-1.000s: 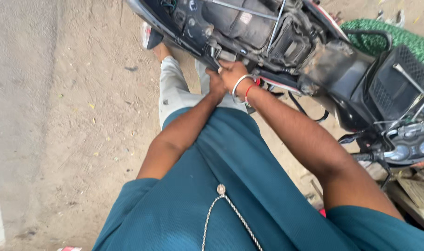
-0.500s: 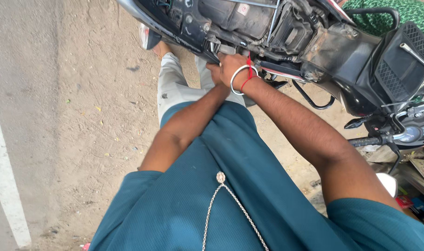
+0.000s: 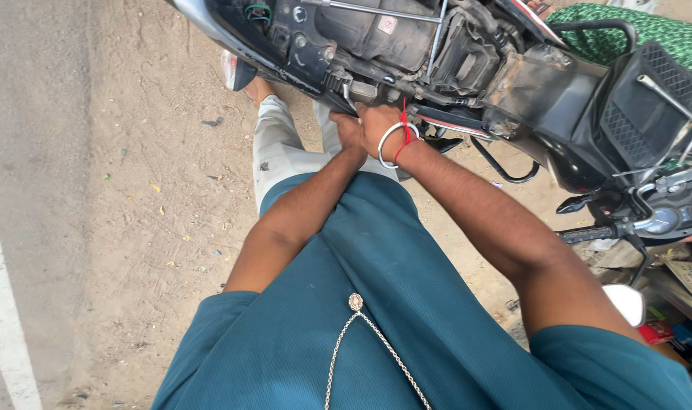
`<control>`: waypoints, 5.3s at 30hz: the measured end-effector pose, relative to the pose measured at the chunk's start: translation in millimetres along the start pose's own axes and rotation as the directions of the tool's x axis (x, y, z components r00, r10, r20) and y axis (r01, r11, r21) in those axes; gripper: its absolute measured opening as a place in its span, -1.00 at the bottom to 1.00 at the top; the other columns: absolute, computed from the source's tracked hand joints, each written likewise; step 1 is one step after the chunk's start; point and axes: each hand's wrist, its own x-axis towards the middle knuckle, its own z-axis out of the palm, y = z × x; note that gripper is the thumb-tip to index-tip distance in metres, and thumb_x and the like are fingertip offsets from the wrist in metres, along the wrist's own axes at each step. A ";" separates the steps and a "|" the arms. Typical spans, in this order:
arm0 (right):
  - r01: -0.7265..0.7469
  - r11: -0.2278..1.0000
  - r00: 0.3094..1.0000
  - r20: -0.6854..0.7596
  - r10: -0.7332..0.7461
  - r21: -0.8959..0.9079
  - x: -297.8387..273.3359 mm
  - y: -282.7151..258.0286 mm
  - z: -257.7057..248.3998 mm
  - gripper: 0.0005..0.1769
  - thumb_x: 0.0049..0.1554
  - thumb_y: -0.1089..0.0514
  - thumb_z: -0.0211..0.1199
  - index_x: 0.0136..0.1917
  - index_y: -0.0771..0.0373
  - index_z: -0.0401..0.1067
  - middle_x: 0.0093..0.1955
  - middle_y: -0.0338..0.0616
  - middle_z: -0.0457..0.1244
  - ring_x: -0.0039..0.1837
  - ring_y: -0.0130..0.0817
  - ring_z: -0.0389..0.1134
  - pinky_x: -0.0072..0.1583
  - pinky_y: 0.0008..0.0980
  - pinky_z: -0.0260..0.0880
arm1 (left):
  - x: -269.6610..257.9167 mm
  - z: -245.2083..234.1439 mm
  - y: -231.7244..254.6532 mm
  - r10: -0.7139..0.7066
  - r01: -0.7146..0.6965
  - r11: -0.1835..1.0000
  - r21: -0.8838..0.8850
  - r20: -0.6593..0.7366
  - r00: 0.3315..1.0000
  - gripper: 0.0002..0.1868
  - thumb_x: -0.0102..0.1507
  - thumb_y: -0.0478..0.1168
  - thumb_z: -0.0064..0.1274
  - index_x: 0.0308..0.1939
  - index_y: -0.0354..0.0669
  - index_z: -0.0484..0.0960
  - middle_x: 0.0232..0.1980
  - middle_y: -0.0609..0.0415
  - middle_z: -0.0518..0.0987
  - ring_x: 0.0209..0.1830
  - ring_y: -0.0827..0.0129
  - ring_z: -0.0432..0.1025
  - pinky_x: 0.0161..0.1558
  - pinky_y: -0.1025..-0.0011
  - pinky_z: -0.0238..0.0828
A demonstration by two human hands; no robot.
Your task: The person removes the seat of a motorcycle, then uses a wrench and a screwdriver to detach electrical components and wires from the frame.
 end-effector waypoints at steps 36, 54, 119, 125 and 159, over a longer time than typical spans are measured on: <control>0.190 0.337 0.970 -0.230 0.082 0.922 28.6 75.0 90.7 -0.74 0.19 0.15 0.42 0.10 0.34 0.63 -0.15 -0.21 0.42 -0.15 -0.62 0.31 -0.12 -0.55 0.34 | -44.9 -40.2 62.7 0.000 0.007 0.995 0.098 -0.071 0.997 -0.11 0.16 0.07 0.16 0.27 -0.56 0.11 0.06 -0.50 0.58 0.14 -0.24 0.51 0.15 0.05 0.42; 0.336 0.435 0.894 -0.428 0.133 0.835 35.9 81.3 86.8 -0.66 0.09 0.01 0.58 -0.17 0.34 0.59 -0.33 -0.30 0.37 -0.31 -0.67 0.27 -0.27 -0.56 0.27 | -89.0 -173.0 149.8 0.598 -0.624 0.684 0.378 0.200 0.776 -0.51 0.32 -0.14 -0.07 0.31 -0.25 0.43 -0.21 -0.21 0.69 -0.18 -0.05 0.60 -0.13 0.04 0.47; 0.259 0.177 0.284 -0.250 0.926 0.949 18.0 -78.0 64.8 -0.58 0.34 0.01 0.14 -0.24 0.31 0.49 -0.40 0.01 0.31 -0.30 -0.07 0.39 -0.20 -0.14 0.33 | -6.3 -180.6 261.6 -0.567 0.518 0.797 0.312 0.681 0.462 0.31 0.17 0.65 -0.41 0.56 -0.47 0.05 -0.33 0.05 0.46 -0.60 0.44 0.09 -0.55 0.46 -0.02; 0.098 0.282 0.239 -0.297 0.924 0.955 19.4 -103.3 55.9 -0.54 0.40 0.04 0.08 -0.29 0.29 0.42 -0.40 0.00 0.30 -0.28 0.03 0.37 -0.16 -0.05 0.34 | -6.8 -184.6 264.0 -0.562 0.497 0.806 0.321 0.681 0.469 0.28 0.19 0.64 -0.40 0.53 -0.48 0.06 -0.40 0.08 0.44 -0.62 0.46 0.07 -0.54 0.46 -0.03; 0.494 -0.693 0.675 0.270 0.686 0.526 50.8 -36.9 93.8 -0.76 0.28 0.21 0.16 0.10 0.31 0.14 -0.22 0.18 0.41 -0.28 -0.15 0.55 -0.26 -0.26 0.62 | -30.7 -188.1 260.0 -0.207 -0.827 -0.088 0.555 0.802 0.560 -0.18 0.08 0.00 0.17 0.30 -0.39 0.30 -0.08 -0.45 0.63 -0.05 -0.26 0.58 0.06 0.05 0.52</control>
